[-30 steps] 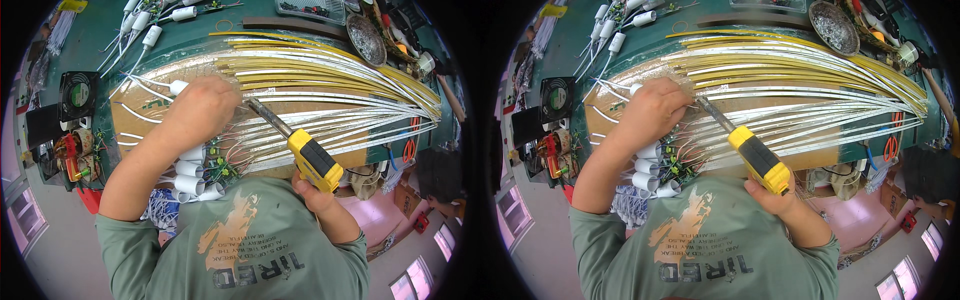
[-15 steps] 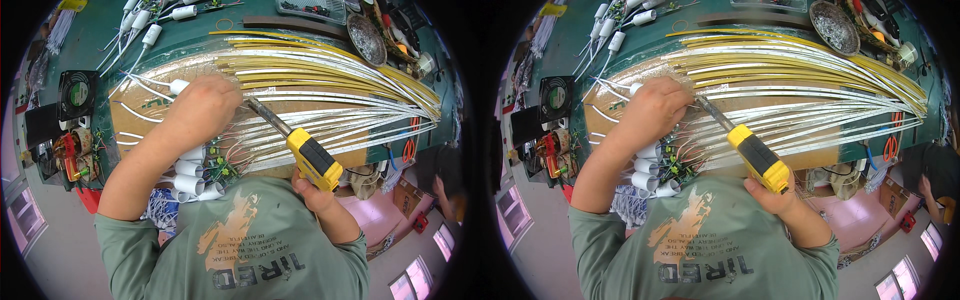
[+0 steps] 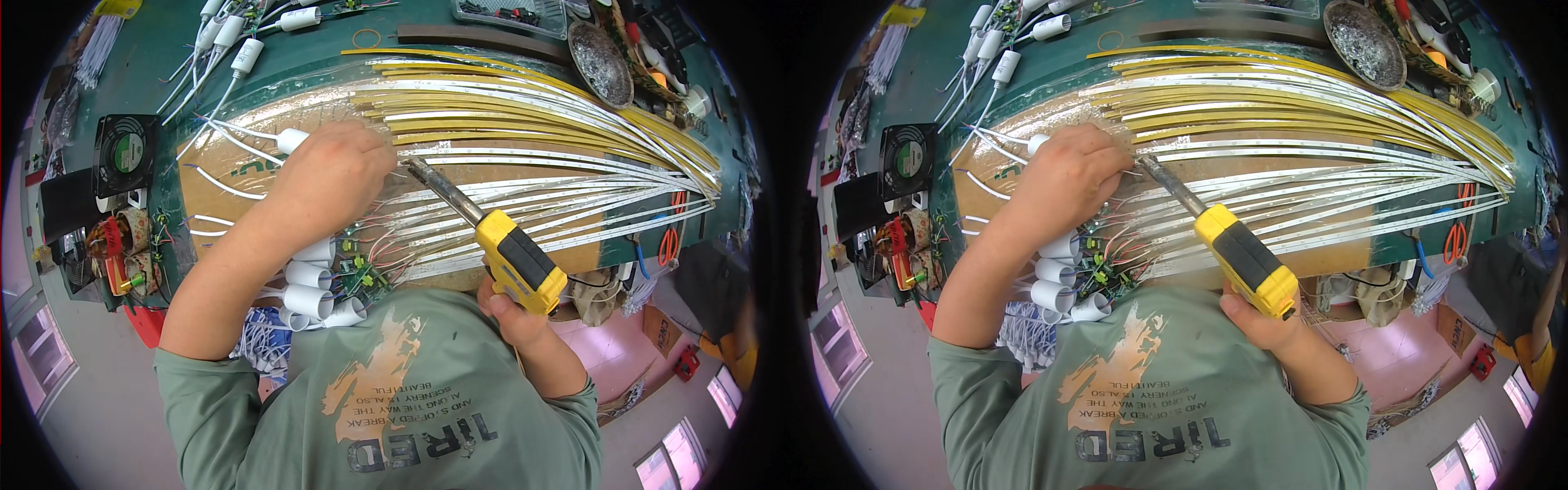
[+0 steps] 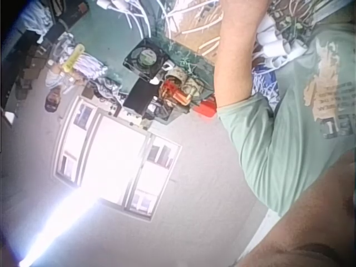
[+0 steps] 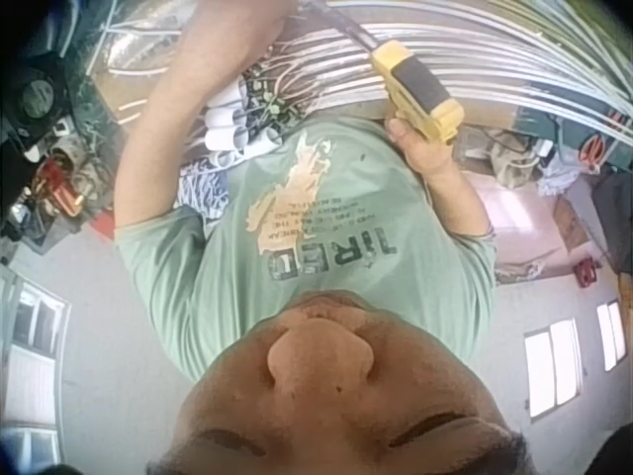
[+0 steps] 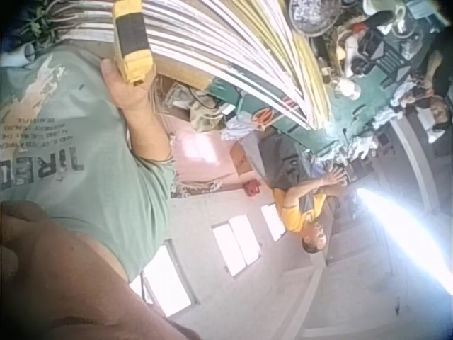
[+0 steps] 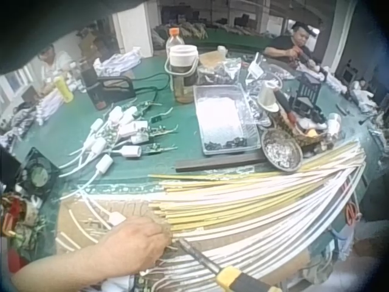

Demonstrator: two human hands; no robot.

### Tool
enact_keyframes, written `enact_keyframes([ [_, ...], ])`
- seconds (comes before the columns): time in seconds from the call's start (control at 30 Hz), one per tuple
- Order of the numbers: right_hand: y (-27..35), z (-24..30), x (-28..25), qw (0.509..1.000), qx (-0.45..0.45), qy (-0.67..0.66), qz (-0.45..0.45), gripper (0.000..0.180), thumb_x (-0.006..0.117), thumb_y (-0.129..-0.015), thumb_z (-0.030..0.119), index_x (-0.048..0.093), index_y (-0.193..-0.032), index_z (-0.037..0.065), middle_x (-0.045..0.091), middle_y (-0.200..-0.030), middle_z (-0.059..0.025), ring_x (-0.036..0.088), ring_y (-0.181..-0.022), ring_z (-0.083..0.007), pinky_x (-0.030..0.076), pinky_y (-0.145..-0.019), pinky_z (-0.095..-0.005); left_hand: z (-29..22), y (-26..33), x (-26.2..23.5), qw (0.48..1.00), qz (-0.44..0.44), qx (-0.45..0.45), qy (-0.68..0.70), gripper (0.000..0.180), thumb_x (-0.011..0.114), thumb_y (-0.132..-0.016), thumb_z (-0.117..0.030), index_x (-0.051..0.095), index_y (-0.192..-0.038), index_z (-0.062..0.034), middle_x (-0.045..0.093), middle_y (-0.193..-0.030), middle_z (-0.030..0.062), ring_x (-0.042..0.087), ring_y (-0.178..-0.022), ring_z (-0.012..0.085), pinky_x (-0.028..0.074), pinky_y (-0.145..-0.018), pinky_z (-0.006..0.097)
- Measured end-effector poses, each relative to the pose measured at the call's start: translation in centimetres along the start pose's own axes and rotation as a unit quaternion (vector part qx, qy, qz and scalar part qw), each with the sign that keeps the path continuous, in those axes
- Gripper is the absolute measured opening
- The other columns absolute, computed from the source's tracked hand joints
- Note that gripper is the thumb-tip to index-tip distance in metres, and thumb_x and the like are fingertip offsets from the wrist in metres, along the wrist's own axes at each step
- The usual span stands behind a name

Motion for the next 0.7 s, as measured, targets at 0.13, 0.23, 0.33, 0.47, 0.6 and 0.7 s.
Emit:
enact_keyframes([
  [0.13, 0.36, -0.62, -0.36, 0.999, 0.032, 0.020, 0.028, 0.049, 0.067, -0.085, 0.022, 0.047, -0.123, -0.003, 0.054, -0.074, -0.0060, 0.050, -0.059, -0.0128, 0.042, -0.051, -0.0263, 0.11, 0.10, 0.02, 1.000, -0.003, -0.001, 0.002, 0.013, 0.066, -0.072, -0.005, 0.066, -0.085, -0.0058, 0.062, -0.082, 0.0080, 0.061, -0.084, 0.0284, 0.049, -0.077, 0.039],
  [0.23, 0.43, -0.72, -0.57, 0.998, 0.061, -0.030, 0.008, 0.033, 0.067, -0.078, -0.001, 0.059, -0.110, 0.001, 0.061, -0.082, -0.0035, 0.056, -0.071, -0.0125, 0.046, -0.065, -0.0274, 0.09, 0.14, 0.16, 1.000, -0.015, 0.002, 0.005, 0.009, 0.063, -0.072, -0.006, 0.063, -0.080, -0.0045, 0.061, -0.081, 0.0091, 0.061, -0.084, 0.0291, 0.049, -0.077, 0.040],
  [0.33, 0.46, -0.86, -0.59, 0.997, 0.071, -0.012, 0.011, 0.032, 0.067, -0.077, -0.002, 0.059, -0.108, 0.002, 0.060, -0.082, -0.0032, 0.056, -0.071, -0.0122, 0.046, -0.065, -0.0273, 0.08, 0.16, 0.12, 1.000, -0.019, 0.003, 0.009, 0.007, 0.060, -0.072, -0.008, 0.061, -0.076, -0.0031, 0.060, -0.080, 0.0102, 0.060, -0.083, 0.0298, 0.048, -0.076, 0.041],
  [0.47, 0.23, -0.58, -0.18, 0.999, 0.043, -0.023, 0.008, 0.040, 0.068, -0.081, 0.012, 0.053, -0.116, -0.001, 0.057, -0.078, -0.0043, 0.052, -0.064, -0.0125, 0.043, -0.057, -0.0268, 0.11, 0.09, 0.11, 1.000, -0.005, -0.001, 0.001, 0.013, 0.066, -0.072, -0.005, 0.066, -0.085, -0.0060, 0.062, -0.081, 0.0081, 0.061, -0.084, 0.0286, 0.050, -0.077, 0.039],
  [0.6, 0.38, -0.77, -0.40, 0.999, 0.031, -0.009, 0.012, 0.061, 0.072, -0.083, 0.029, 0.045, -0.128, -0.003, 0.053, -0.073, -0.0057, 0.048, -0.056, -0.0126, 0.040, -0.050, -0.0255, 0.15, 0.15, 0.05, 1.000, -0.001, -0.004, 0.000, 0.013, 0.066, -0.072, -0.005, 0.066, -0.085, -0.0061, 0.062, -0.082, 0.0080, 0.061, -0.084, 0.0284, 0.050, -0.077, 0.039],
  [0.7, 0.47, -0.87, -0.41, 0.999, 0.047, -0.002, 0.010, 0.062, 0.072, -0.083, 0.030, 0.045, -0.128, -0.003, 0.053, -0.072, -0.0057, 0.048, -0.056, -0.0125, 0.040, -0.050, -0.0255, 0.08, 0.16, 0.06, 1.000, -0.003, -0.004, -0.003, 0.013, 0.066, -0.072, -0.006, 0.066, -0.084, -0.0061, 0.062, -0.082, 0.0078, 0.061, -0.084, 0.0282, 0.049, -0.076, 0.039],
])
Point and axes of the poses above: each hand's wrist, its own y-axis away from the middle knuckle, its own x-axis out of the palm, z = x × y, the point moved 5 cm from there along -y, towards the middle knuckle
